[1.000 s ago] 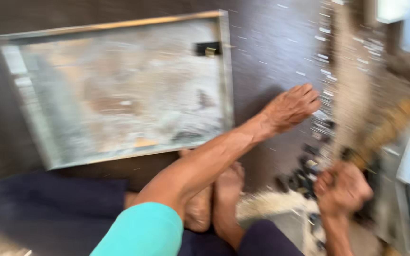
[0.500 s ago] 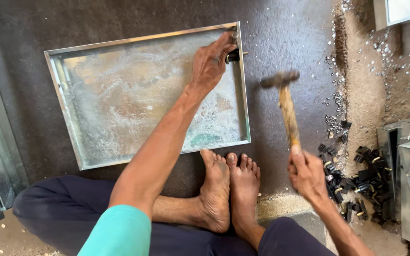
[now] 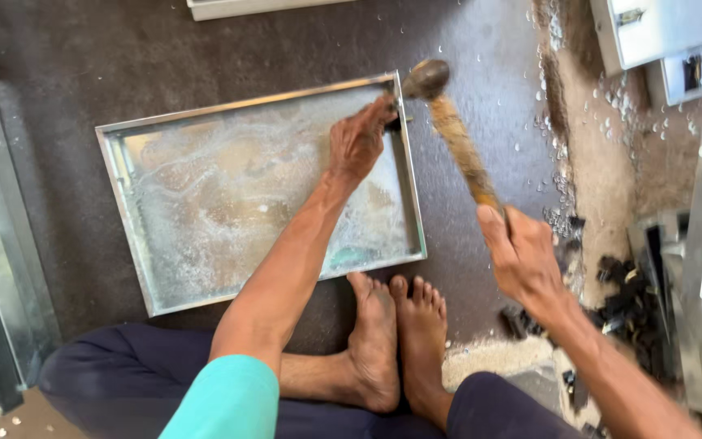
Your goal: The person sits on the floor and uses a hammer to attach metal hinges to rectangular metal frames. They repeatedly pick up frames, position the hinges, and hammer them into place before moving to the next unit.
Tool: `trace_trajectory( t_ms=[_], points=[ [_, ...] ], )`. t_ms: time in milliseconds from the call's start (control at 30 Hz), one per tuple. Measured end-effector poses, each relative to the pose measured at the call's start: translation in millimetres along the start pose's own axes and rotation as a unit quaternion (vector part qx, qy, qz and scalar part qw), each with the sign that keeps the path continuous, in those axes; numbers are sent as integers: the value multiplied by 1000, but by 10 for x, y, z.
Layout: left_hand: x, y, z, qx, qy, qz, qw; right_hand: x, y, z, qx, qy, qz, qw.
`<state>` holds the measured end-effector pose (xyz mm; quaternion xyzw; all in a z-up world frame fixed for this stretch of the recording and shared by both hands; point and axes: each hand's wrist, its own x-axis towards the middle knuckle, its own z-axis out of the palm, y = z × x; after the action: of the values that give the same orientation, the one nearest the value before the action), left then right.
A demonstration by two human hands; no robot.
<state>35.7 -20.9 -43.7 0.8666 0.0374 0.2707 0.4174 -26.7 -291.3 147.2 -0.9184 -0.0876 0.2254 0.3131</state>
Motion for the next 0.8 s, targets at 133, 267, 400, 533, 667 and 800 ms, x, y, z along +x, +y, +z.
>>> trace_trajectory(
  t_ms=[133,267,400,533,667,800],
  points=[
    [-153,42,-51,2,-23,-16,1000,-42,67,74,39,66,-95,992],
    [67,192,-201,-97,29,-17,995,-21,168,26,33,46,6,998],
    [105,646,-416,-24,-16,-93,995,-275,619,-88,160,111,48,980],
    [-641,1461,-193,65,-137,117,982,-651,1275,-202,156,130,114,973],
    [-1500,2231,410,4,-400,224,889,-760,1473,-176,175,123,154,965],
    [-1901,2472,896,18,-458,289,841,-799,1501,-85,244,105,181,947]
  ],
)
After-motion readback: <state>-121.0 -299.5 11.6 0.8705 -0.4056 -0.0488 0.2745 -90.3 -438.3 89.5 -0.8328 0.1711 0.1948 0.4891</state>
